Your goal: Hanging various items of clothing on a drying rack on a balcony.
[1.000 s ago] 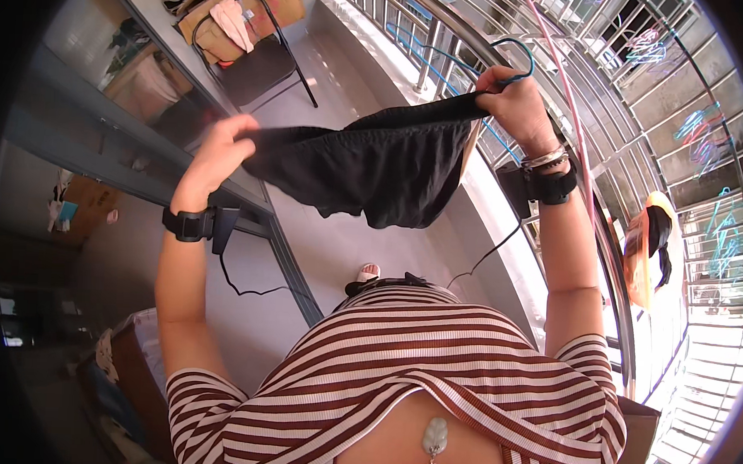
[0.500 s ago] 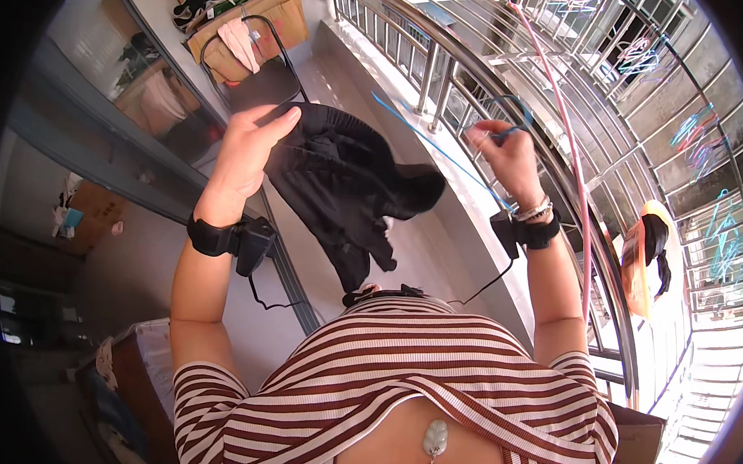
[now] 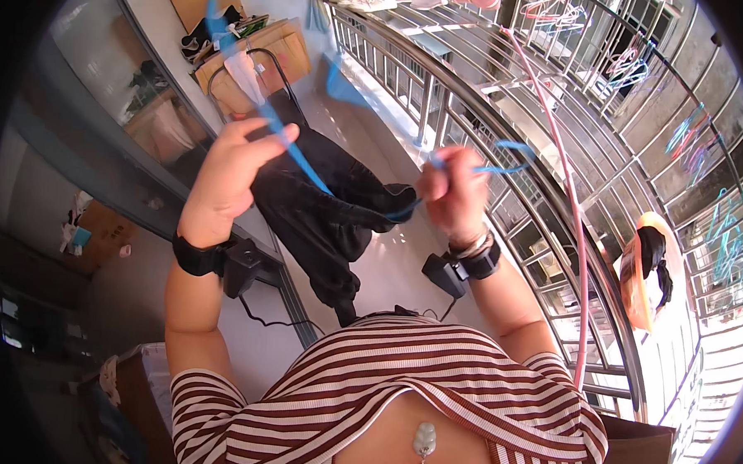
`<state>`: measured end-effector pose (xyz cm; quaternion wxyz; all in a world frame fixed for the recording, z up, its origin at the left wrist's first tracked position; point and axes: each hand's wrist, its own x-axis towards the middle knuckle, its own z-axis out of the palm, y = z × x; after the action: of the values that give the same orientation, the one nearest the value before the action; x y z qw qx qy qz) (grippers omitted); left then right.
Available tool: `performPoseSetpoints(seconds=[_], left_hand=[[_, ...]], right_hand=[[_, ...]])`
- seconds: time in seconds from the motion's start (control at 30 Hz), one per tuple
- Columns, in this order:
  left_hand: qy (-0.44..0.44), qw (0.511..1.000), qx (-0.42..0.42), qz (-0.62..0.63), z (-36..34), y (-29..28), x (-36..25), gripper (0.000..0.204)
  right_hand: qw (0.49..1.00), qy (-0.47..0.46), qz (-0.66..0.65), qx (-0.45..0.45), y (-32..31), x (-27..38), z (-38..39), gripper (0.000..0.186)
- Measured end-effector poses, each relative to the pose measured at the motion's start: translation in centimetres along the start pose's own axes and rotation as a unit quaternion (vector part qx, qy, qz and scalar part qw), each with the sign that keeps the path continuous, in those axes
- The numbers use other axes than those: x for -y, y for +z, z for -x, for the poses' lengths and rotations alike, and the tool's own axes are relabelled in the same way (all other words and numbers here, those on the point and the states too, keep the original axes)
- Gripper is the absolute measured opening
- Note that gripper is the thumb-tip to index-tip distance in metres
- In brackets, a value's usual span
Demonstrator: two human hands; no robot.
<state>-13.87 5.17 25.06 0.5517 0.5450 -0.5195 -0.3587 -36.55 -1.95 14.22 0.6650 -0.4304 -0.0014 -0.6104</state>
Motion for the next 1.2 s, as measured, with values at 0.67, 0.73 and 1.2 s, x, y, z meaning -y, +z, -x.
performPoseSetpoints(seconds=[0.67, 0.73, 1.2], left_hand=[[0.12, 0.907, 0.123, -0.385, -0.9, -3.0, 4.5, 0.024], [0.148, 0.947, 0.116, -0.26, -1.0, -3.2, 4.8, 0.025], [0.379, 0.847, -0.004, -0.373, -2.6, -1.3, 0.0, 0.006]], right_hand=[[0.776, 0.096, 0.558, 0.278, 7.4, 4.1, -7.8, 0.024], [0.761, 0.1, 0.601, 0.222, 7.6, 4.8, -8.5, 0.029], [0.72, -0.25, 0.628, 0.157, 5.6, 13.5, -8.0, 0.027]])
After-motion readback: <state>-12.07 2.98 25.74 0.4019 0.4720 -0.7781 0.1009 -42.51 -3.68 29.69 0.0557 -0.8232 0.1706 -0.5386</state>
